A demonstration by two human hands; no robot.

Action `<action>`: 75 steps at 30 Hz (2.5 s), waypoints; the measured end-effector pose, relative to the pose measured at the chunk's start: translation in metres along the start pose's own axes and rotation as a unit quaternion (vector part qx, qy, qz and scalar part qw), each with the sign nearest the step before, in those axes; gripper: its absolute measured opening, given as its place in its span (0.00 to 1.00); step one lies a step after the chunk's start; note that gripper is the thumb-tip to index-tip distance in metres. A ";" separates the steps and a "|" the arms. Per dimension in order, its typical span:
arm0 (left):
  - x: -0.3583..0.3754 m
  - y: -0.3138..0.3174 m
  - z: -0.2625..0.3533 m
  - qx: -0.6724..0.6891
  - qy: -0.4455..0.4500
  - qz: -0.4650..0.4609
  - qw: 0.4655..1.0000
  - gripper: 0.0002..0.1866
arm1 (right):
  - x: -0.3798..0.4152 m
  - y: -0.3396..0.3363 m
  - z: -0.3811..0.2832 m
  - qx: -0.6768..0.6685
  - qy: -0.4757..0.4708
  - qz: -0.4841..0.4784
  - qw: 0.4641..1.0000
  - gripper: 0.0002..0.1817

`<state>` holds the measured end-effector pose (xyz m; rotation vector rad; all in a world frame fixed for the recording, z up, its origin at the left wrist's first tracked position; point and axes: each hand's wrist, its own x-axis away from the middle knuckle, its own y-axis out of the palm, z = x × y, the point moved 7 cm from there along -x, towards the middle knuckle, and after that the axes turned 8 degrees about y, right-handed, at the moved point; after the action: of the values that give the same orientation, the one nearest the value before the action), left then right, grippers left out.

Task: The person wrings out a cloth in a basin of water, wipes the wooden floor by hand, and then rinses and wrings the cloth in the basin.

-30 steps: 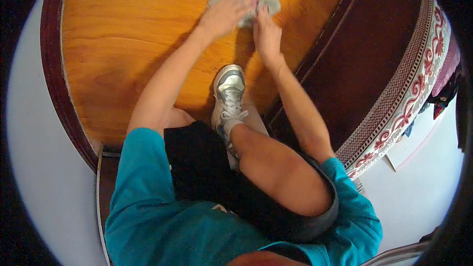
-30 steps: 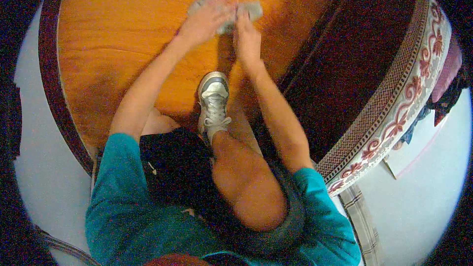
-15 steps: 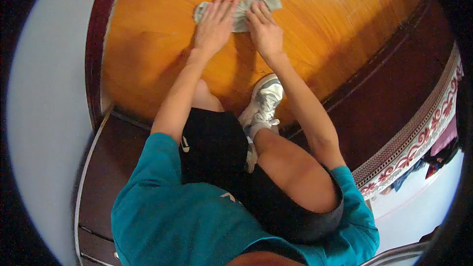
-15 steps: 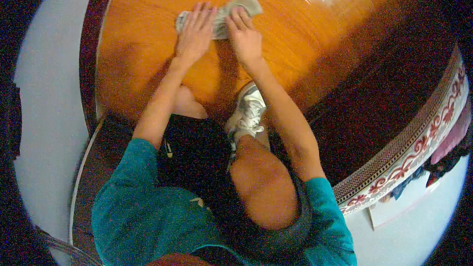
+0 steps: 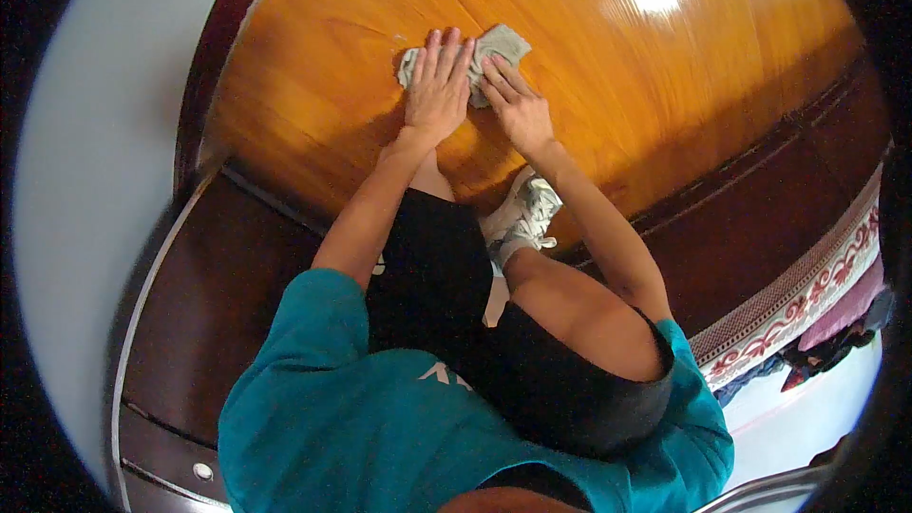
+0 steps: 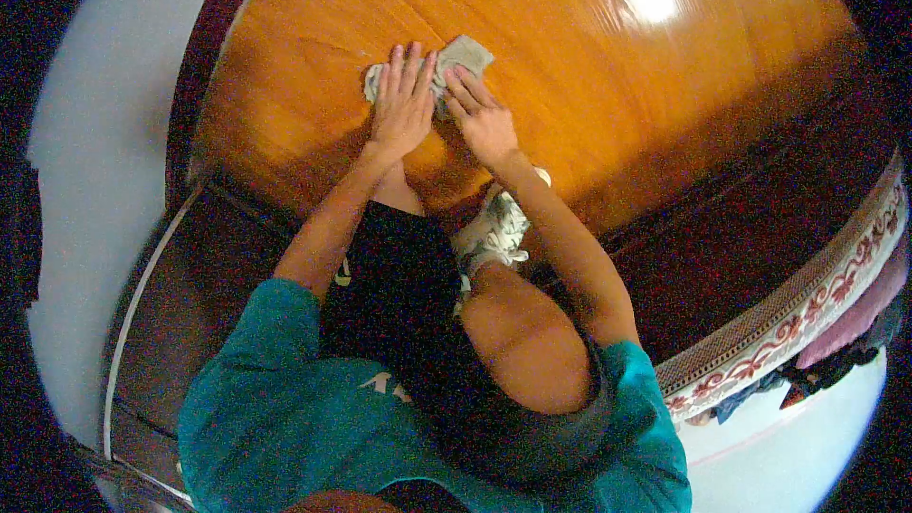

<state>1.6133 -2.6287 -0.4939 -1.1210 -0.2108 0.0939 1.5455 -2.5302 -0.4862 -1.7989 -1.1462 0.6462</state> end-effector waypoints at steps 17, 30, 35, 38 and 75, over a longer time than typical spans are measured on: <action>-0.010 0.034 0.033 -0.048 0.096 -0.111 0.988 0.36 | 0.051 -0.007 0.025 -0.051 0.098 -0.068 0.992 0.14; -0.124 0.015 0.039 -0.012 0.134 0.027 0.990 0.35 | -0.013 -0.052 0.114 -0.033 0.157 0.010 0.987 0.22; -0.082 0.034 0.076 -0.033 0.155 -0.031 0.987 0.34 | 0.054 -0.052 0.112 -0.048 0.208 0.010 0.977 0.22; -0.028 0.065 0.113 0.041 0.227 -0.121 0.965 0.35 | 0.142 -0.034 0.097 -0.061 0.207 -0.034 0.976 0.23; -0.155 0.017 0.068 -0.020 0.128 0.011 0.992 0.28 | -0.004 -0.061 0.142 -0.043 0.286 0.150 0.945 0.32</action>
<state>1.4479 -2.5893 -0.4993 -1.1638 0.0287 -0.0357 1.4060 -2.4658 -0.5004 -2.0684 -0.5190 0.2074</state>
